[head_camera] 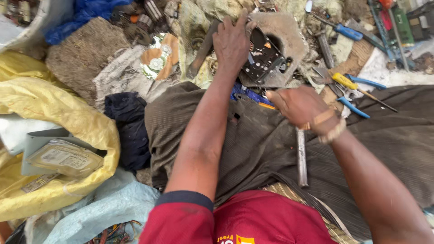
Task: The person dismantles electronic components, including a hard drive and a motherboard, using a hammer and screwdriver. They strike the components to break them apart and remove parts like the fan and heatsink.
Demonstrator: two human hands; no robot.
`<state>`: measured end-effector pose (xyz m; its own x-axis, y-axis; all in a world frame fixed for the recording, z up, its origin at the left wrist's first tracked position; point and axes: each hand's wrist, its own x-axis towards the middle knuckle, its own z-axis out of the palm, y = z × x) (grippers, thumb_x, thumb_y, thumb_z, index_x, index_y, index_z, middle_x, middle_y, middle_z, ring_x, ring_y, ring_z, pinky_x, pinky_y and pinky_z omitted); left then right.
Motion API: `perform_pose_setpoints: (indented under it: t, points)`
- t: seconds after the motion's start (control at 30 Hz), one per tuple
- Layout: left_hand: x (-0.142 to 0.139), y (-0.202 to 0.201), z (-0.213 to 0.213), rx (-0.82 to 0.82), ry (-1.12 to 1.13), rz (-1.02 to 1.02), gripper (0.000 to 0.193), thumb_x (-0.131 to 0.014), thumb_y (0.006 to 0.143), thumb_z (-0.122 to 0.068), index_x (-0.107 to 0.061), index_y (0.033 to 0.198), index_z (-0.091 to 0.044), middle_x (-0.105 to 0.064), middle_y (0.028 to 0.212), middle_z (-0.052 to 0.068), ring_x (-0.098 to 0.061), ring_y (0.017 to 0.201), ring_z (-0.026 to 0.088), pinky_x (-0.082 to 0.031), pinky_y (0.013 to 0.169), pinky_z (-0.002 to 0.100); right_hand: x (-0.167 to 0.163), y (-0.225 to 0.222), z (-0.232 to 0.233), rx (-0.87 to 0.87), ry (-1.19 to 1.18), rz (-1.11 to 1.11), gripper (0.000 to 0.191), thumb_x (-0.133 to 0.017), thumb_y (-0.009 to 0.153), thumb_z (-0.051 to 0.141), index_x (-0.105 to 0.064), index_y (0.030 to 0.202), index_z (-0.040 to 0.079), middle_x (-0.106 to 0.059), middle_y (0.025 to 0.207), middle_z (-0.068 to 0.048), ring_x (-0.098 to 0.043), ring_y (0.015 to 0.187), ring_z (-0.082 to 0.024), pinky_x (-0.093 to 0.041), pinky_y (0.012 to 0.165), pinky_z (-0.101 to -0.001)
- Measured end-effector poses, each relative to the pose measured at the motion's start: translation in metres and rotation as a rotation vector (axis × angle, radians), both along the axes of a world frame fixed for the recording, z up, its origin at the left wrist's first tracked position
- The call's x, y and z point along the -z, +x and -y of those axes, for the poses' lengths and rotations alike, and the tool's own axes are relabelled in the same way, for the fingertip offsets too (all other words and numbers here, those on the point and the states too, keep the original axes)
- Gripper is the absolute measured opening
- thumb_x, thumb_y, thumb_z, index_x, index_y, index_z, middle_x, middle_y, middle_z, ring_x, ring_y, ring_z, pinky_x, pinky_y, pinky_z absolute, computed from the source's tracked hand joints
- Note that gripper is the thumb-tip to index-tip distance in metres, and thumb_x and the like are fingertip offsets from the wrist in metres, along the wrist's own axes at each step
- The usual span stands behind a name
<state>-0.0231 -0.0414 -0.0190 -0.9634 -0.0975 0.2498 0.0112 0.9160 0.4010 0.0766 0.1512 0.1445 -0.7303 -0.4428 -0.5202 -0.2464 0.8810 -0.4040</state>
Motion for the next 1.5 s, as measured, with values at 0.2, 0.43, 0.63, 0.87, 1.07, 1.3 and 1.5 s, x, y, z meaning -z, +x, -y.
perform_pose_setpoints:
  t: [0.2,0.43,0.63,0.87,1.07,1.3,1.5]
  points:
    - [0.002,-0.001,0.002,0.037,0.069,0.079,0.045,-0.053,0.105,-0.049,-0.061,0.134,-0.016,-0.061,0.107,0.016,-0.062,0.095,0.034,-0.05,0.075,0.051,0.023,0.047,-0.064,0.367,0.028,-0.171,0.051,-0.059,0.102,0.055,-0.071,0.114,0.007,-0.071,0.089,-0.023,-0.068,0.085,-0.043,-0.052,0.076,-0.053]
    - [-0.028,0.004,0.012,-0.094,0.224,0.271,0.036,-0.059,0.098,-0.038,-0.072,0.114,-0.008,-0.065,0.118,0.02,-0.066,0.109,0.039,-0.052,0.09,0.053,0.088,0.073,-0.053,0.47,-0.162,-0.473,0.064,-0.069,0.097,0.052,-0.061,0.133,0.0,-0.066,0.125,-0.026,-0.065,0.11,-0.04,-0.054,0.087,-0.051]
    - [-0.092,0.034,0.013,0.129,0.362,0.353,0.032,-0.06,0.103,-0.031,-0.069,0.106,-0.001,-0.068,0.11,0.025,-0.071,0.097,0.043,-0.056,0.085,0.055,0.068,0.069,-0.039,0.964,-0.907,-0.027,0.06,-0.065,0.103,0.046,-0.049,0.143,0.005,-0.062,0.128,-0.01,-0.063,0.119,-0.026,-0.054,0.096,-0.037]
    - [-0.145,0.076,0.008,0.348,0.55,0.396,0.045,-0.059,0.1,-0.047,-0.071,0.114,-0.007,-0.073,0.109,0.021,-0.07,0.102,0.039,-0.053,0.087,0.052,0.065,0.073,-0.049,1.116,-1.141,-0.026,0.042,-0.066,0.105,0.026,-0.055,0.14,0.006,-0.065,0.114,-0.002,-0.061,0.101,-0.013,-0.053,0.085,-0.0283]
    - [-0.149,0.059,0.071,0.051,0.439,-0.188,0.05,-0.065,0.098,-0.04,-0.063,0.137,-0.009,-0.066,0.132,0.017,-0.065,0.121,0.033,-0.052,0.1,0.054,0.0,0.039,-0.067,0.46,-0.317,-0.24,0.036,-0.058,0.107,0.028,-0.065,0.136,0.007,-0.067,0.092,-0.014,-0.06,0.083,-0.02,-0.052,0.075,-0.0372]
    - [-0.138,0.033,0.164,-0.557,1.409,-0.575,0.029,-0.06,0.105,-0.03,-0.065,0.122,-0.006,-0.068,0.118,0.009,-0.066,0.105,0.018,-0.059,0.089,0.029,-0.121,-0.114,0.121,-0.386,0.229,-0.071,0.044,-0.046,0.099,0.044,-0.069,0.116,0.011,-0.069,0.072,-0.008,-0.07,0.063,-0.023,-0.064,0.068,-0.042]
    - [-0.114,0.029,0.172,-0.674,1.574,-0.668,0.028,-0.058,0.106,-0.03,-0.061,0.12,-0.006,-0.064,0.105,0.001,-0.062,0.094,0.01,-0.051,0.076,0.027,-0.204,-0.163,0.208,-0.347,-0.064,-0.655,0.048,-0.047,0.11,0.046,-0.068,0.124,0.004,-0.068,0.085,-0.017,-0.065,0.067,-0.028,-0.053,0.06,-0.0415]
